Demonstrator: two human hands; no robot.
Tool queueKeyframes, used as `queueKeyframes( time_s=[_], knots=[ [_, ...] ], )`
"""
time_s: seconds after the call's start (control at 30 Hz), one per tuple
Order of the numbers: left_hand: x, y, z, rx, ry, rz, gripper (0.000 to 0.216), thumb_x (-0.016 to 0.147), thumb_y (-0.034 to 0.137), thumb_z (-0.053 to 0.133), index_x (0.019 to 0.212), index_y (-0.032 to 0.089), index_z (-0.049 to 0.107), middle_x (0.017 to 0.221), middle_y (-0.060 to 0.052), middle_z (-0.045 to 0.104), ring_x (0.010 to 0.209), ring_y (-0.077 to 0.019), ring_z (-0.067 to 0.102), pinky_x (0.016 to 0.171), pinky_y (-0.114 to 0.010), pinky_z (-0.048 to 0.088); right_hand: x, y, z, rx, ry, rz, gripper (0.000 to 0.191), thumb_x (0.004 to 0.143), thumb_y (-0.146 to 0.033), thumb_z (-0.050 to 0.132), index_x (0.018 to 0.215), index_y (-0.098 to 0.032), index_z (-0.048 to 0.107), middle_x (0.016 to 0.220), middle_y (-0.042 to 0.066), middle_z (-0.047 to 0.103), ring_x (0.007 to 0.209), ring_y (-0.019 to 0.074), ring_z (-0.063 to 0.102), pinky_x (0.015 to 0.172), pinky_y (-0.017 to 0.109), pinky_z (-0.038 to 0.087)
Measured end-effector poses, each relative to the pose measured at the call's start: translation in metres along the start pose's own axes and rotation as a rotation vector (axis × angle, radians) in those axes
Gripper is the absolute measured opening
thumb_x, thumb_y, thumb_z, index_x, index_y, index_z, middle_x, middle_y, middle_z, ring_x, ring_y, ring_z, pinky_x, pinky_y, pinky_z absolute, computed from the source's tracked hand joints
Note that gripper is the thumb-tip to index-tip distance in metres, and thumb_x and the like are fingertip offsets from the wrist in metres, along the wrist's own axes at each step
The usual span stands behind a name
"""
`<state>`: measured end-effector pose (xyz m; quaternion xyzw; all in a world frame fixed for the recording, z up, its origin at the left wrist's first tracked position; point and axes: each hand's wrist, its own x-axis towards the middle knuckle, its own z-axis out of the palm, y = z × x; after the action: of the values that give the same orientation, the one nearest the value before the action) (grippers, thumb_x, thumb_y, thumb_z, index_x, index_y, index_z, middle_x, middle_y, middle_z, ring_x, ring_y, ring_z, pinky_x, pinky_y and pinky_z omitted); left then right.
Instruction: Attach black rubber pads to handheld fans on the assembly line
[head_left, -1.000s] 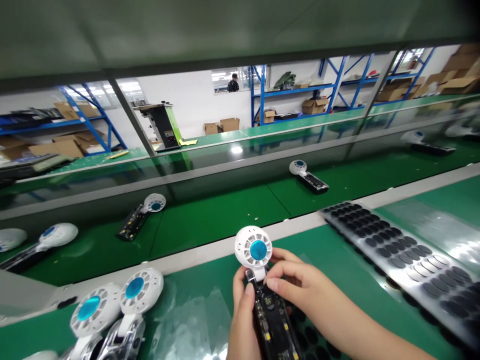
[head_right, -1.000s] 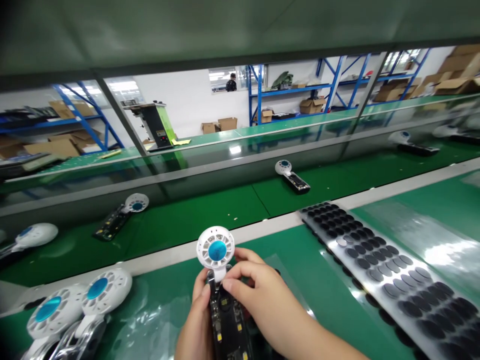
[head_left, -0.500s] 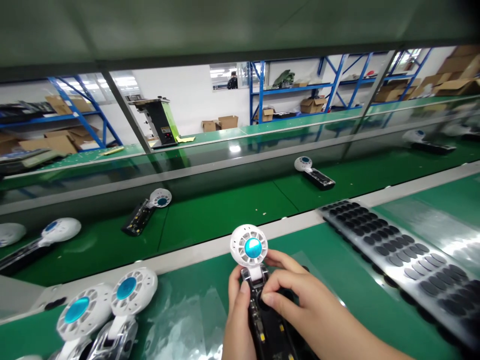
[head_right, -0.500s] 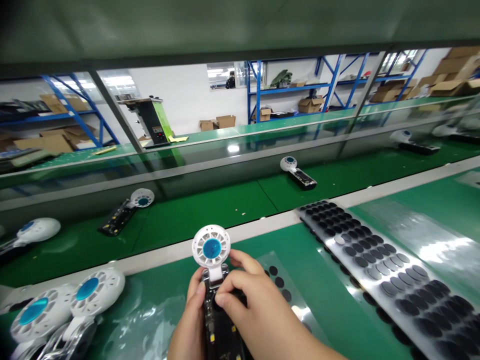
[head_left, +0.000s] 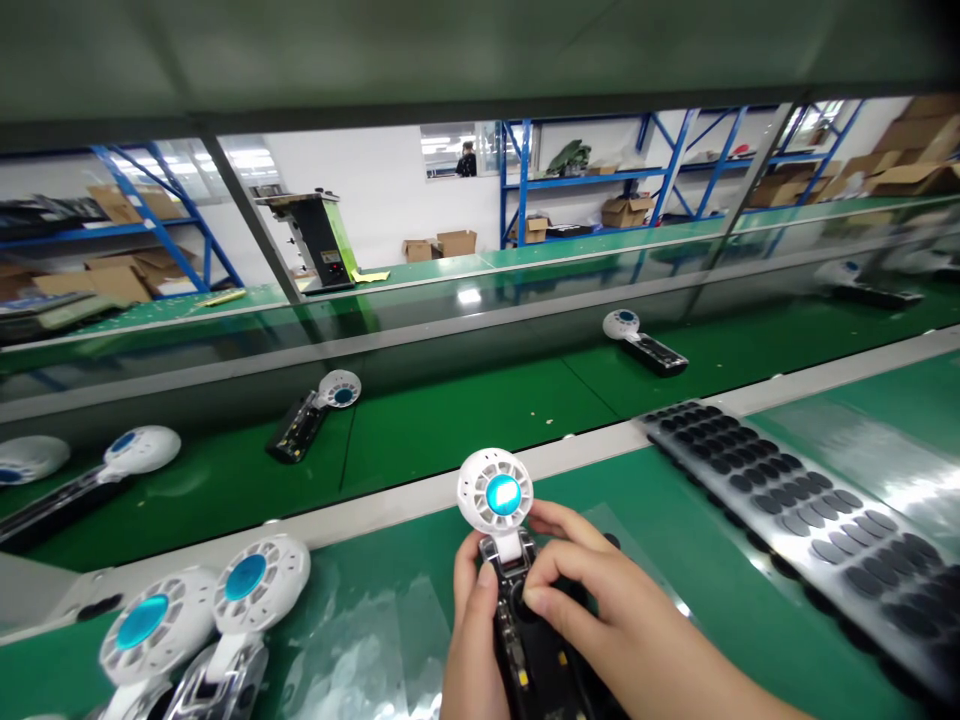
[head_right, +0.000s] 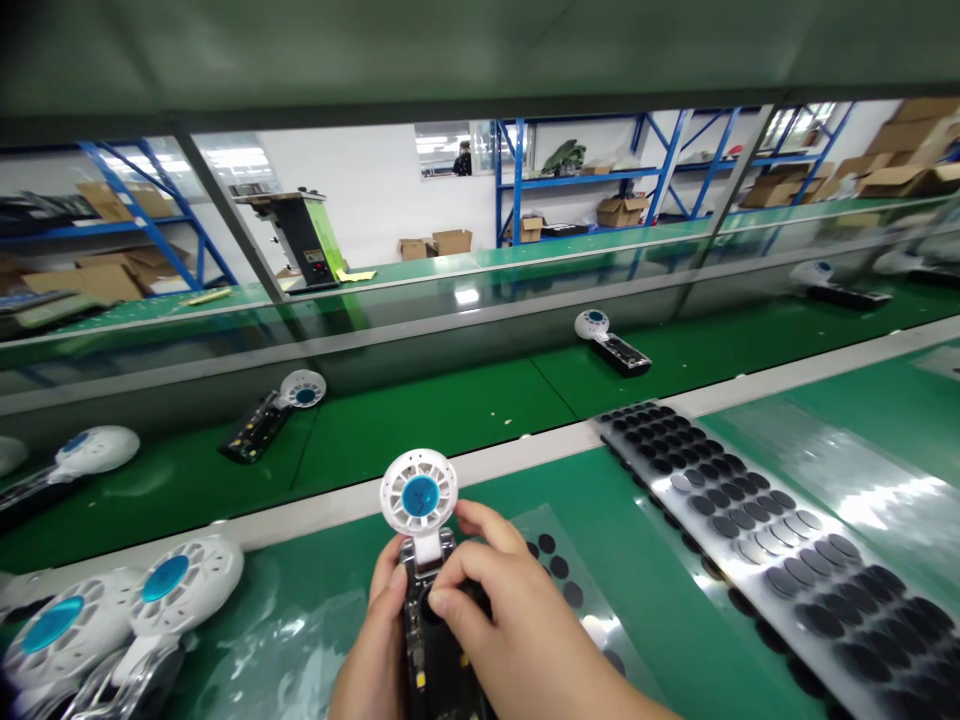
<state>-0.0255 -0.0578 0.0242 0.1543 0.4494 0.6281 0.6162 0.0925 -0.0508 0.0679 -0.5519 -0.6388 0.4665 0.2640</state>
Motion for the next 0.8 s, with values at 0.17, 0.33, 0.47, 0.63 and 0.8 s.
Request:
queueKeyframes(
  time_s=[0.17, 0.33, 0.47, 0.63, 0.8],
  knots=[
    [-0.002, 0.000, -0.001, -0.003, -0.018, -0.007, 0.025, 0.067, 0.032, 0.066, 0.089, 0.020, 0.063, 0.088, -0.005, 0.069, 0.097, -0.0257, 0.059, 0.086, -0.033, 0.041, 0.001, 0.001, 0.004, -0.029, 0.018, -0.003, 0.012, 0.077, -0.021, 0.049, 0.066, -0.023, 0.054, 0.137, -0.001, 0.034, 0.122, 0.0204, 0.037, 0.098, 0.037, 0.034],
    [-0.002, -0.002, -0.003, -0.002, -0.018, -0.023, 0.026, 0.067, 0.033, 0.066, 0.089, 0.020, 0.063, 0.089, -0.005, 0.069, 0.097, -0.0262, 0.059, 0.087, -0.034, 0.041, 0.000, 0.002, 0.005, -0.105, 0.028, -0.056, 0.013, 0.078, -0.021, 0.048, 0.067, -0.023, 0.055, 0.136, 0.001, 0.037, 0.122, 0.0219, 0.038, 0.095, 0.038, 0.037],
    [-0.002, -0.001, -0.002, -0.015, -0.020, -0.017, 0.025, 0.066, 0.033, 0.066, 0.088, 0.021, 0.063, 0.088, -0.005, 0.069, 0.095, -0.0258, 0.060, 0.085, -0.032, 0.043, -0.001, 0.009, 0.006, -0.243, 0.073, -0.151, 0.015, 0.078, -0.021, 0.048, 0.068, -0.024, 0.058, 0.133, 0.001, 0.041, 0.120, 0.0244, 0.039, 0.090, 0.040, 0.042],
    [-0.007, 0.001, 0.003, -0.040, -0.023, -0.088, 0.031, 0.067, 0.038, 0.064, 0.093, 0.022, 0.060, 0.083, -0.005, 0.068, 0.090, -0.0266, 0.062, 0.080, -0.034, 0.045, -0.001, 0.022, 0.012, -0.462, 0.241, -0.383, 0.020, 0.081, -0.021, 0.047, 0.076, -0.028, 0.064, 0.139, 0.000, 0.031, 0.119, 0.0303, 0.036, 0.084, 0.047, 0.043],
    [-0.008, 0.000, 0.004, -0.002, 0.007, -0.095, 0.033, 0.071, 0.039, 0.061, 0.099, 0.023, 0.057, 0.086, -0.005, 0.068, 0.090, -0.0244, 0.062, 0.080, -0.032, 0.045, 0.002, 0.031, 0.016, -0.361, 0.285, -0.345, 0.032, 0.079, -0.023, 0.050, 0.105, -0.040, 0.058, 0.141, -0.002, 0.028, 0.124, 0.0305, 0.029, 0.092, 0.052, 0.036]
  ],
)
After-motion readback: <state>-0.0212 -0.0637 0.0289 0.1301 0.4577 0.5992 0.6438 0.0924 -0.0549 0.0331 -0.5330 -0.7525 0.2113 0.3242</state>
